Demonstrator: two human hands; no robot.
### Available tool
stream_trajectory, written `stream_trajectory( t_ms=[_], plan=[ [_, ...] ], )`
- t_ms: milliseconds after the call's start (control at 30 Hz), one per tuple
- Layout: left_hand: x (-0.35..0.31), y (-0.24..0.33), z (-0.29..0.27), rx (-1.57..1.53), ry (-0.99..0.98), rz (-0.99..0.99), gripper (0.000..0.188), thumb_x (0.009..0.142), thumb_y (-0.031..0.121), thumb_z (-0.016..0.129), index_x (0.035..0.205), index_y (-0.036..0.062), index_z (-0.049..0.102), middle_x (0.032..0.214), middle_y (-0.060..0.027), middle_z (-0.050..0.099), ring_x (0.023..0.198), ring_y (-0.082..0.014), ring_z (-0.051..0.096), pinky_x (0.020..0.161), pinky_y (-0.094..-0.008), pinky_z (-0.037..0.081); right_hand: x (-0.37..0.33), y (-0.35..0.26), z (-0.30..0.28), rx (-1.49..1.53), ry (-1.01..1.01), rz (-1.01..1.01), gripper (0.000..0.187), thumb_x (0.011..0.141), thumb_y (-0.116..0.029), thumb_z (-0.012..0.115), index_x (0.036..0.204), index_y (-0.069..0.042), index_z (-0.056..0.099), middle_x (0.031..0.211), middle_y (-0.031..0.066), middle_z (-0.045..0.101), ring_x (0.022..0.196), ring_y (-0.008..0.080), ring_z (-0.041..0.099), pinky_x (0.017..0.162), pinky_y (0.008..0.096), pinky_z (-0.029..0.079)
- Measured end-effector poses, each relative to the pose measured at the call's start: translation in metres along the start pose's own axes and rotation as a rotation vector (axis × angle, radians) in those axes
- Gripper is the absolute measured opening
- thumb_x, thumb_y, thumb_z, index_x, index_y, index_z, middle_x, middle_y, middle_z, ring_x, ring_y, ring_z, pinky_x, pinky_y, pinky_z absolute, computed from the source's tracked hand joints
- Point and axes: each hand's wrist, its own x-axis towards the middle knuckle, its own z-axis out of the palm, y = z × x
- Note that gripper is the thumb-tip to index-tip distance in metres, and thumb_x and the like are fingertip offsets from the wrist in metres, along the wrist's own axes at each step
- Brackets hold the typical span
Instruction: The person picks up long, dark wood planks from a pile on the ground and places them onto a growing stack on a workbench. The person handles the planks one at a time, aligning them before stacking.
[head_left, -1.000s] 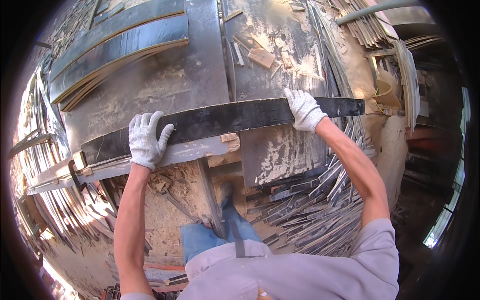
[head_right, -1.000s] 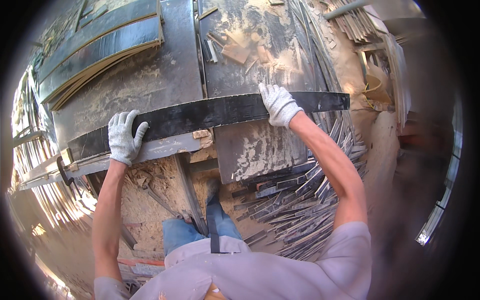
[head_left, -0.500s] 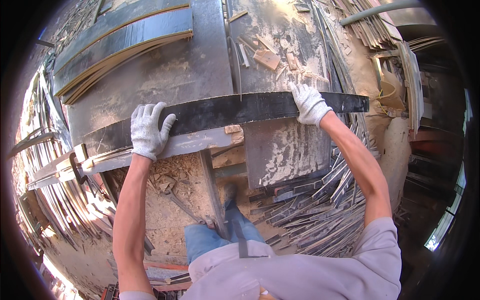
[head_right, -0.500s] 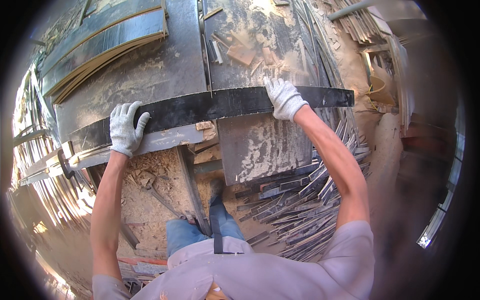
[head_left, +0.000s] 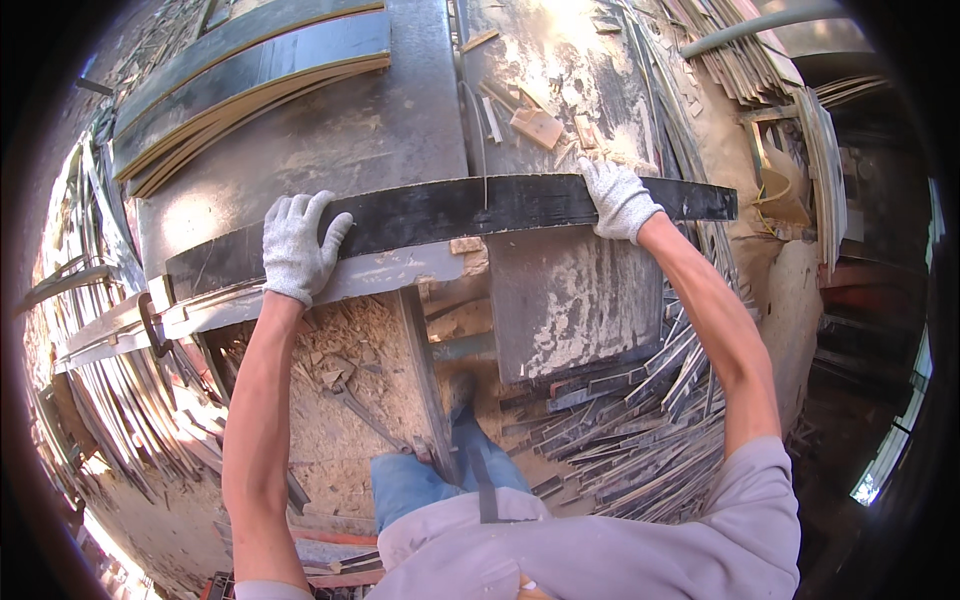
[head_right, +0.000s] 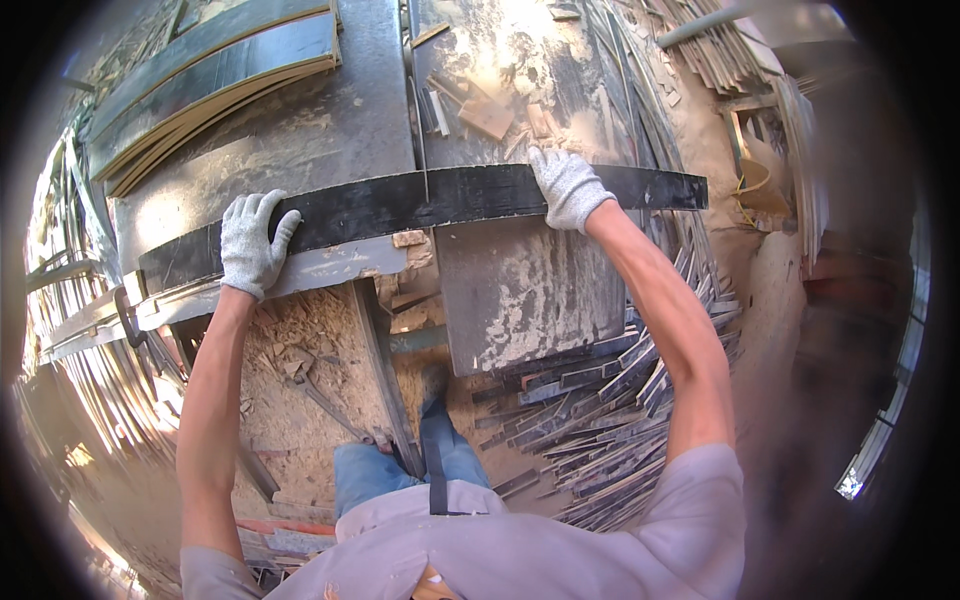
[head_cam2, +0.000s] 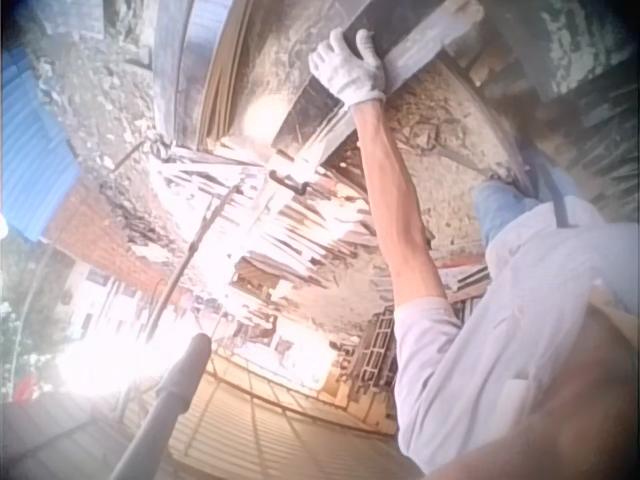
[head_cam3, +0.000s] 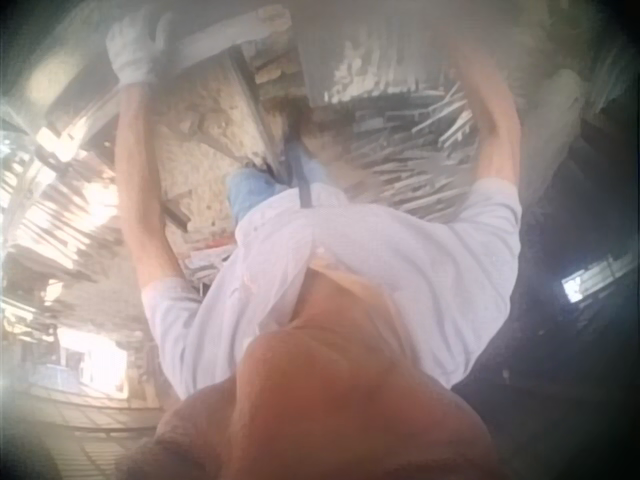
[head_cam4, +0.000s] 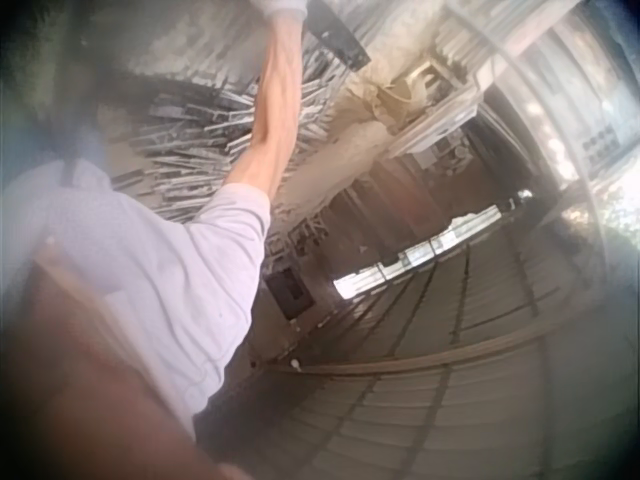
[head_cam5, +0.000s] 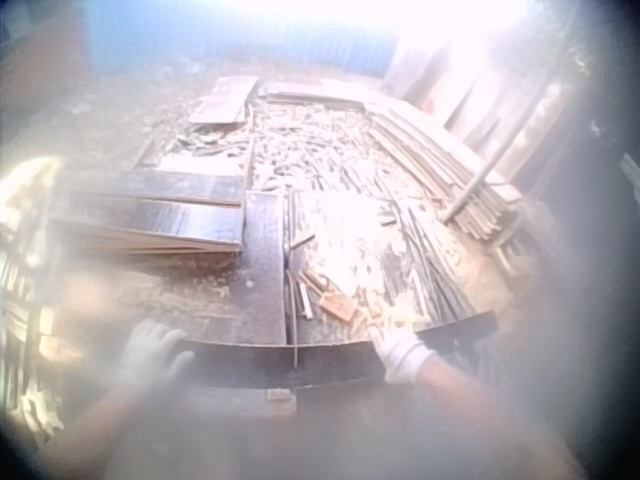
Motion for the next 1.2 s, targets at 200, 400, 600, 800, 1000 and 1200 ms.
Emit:
stream_trajectory(
  t_ms=[200, 400, 600, 800, 1000, 1200],
  plan=[
    [0.004, -0.002, 0.002, 0.003, 0.016, -0.020, 0.040, 0.101, 0.043, 0.069, 0.122, 0.0090, 0.069, 0.110, -0.0144, 0.069, 0.107, -0.0372, 0.062, 0.102, -0.0488, 0.047, 0.010, 0.003, 0.003, -0.003, 0.084, -0.022, 0.083, 0.071, -0.011, 0.073, 0.146, 0.011, 0.044, 0.129, 0.0292, 0.061, 0.124, 0.0423, 0.061, 0.106, 0.0466, 0.052],
    [0.017, -0.003, 0.013, 0.053, 0.046, -0.043, 0.043, 0.101, 0.047, 0.068, 0.120, 0.0092, 0.070, 0.113, -0.0150, 0.069, 0.115, -0.0373, 0.061, 0.109, -0.0507, 0.044, 0.011, 0.016, 0.026, 0.014, 0.209, 0.078, 0.080, 0.073, -0.015, 0.073, 0.146, 0.008, 0.048, 0.132, 0.0311, 0.063, 0.125, 0.0426, 0.063, 0.109, 0.0470, 0.051],
    [0.016, 0.003, 0.004, 0.106, 0.031, -0.084, 0.050, 0.100, 0.056, 0.066, 0.123, 0.0118, 0.069, 0.117, -0.0168, 0.067, 0.120, -0.0419, 0.057, 0.116, -0.0545, 0.039, -0.094, -0.017, 0.045, 0.061, 0.019, 0.197, 0.078, 0.070, -0.022, 0.075, 0.138, 0.007, 0.048, 0.123, 0.0256, 0.062, 0.116, 0.0410, 0.063, 0.102, 0.0476, 0.053],
    [0.017, 0.017, -0.055, -0.055, -0.310, -0.153, 0.070, 0.092, 0.070, 0.068, 0.130, 0.0121, 0.068, 0.123, -0.0194, 0.066, 0.124, -0.0400, 0.057, 0.109, -0.0517, 0.043, -0.211, -0.050, 0.030, 0.352, -0.032, 0.331, 0.088, 0.065, -0.033, 0.088, 0.133, 0.004, 0.046, 0.121, 0.0258, 0.059, 0.116, 0.0444, 0.061, 0.100, 0.0517, 0.053],
    [0.060, 0.020, -0.110, -0.120, -0.975, -0.092, 0.099, 0.071, 0.074, 0.083, 0.142, 0.0066, 0.066, 0.142, -0.0255, 0.060, 0.134, -0.0431, 0.056, 0.113, -0.0505, 0.047, -0.293, -0.096, -0.017, 0.660, -0.084, 0.377, 0.087, 0.064, -0.034, 0.091, 0.132, -0.003, 0.047, 0.116, 0.0221, 0.059, 0.113, 0.0437, 0.061, 0.096, 0.0532, 0.054],
    [0.019, 0.051, -0.135, -0.178, -1.159, -0.029, 0.086, 0.068, 0.059, 0.091, 0.131, 0.0046, 0.068, 0.135, -0.0252, 0.061, 0.131, -0.0449, 0.056, 0.107, -0.0540, 0.051, -0.319, -0.129, -0.068, 0.802, -0.199, 0.597, 0.091, 0.060, -0.038, 0.095, 0.132, -0.008, 0.048, 0.123, 0.0189, 0.058, 0.117, 0.0421, 0.061, 0.098, 0.0527, 0.054]
  ],
)
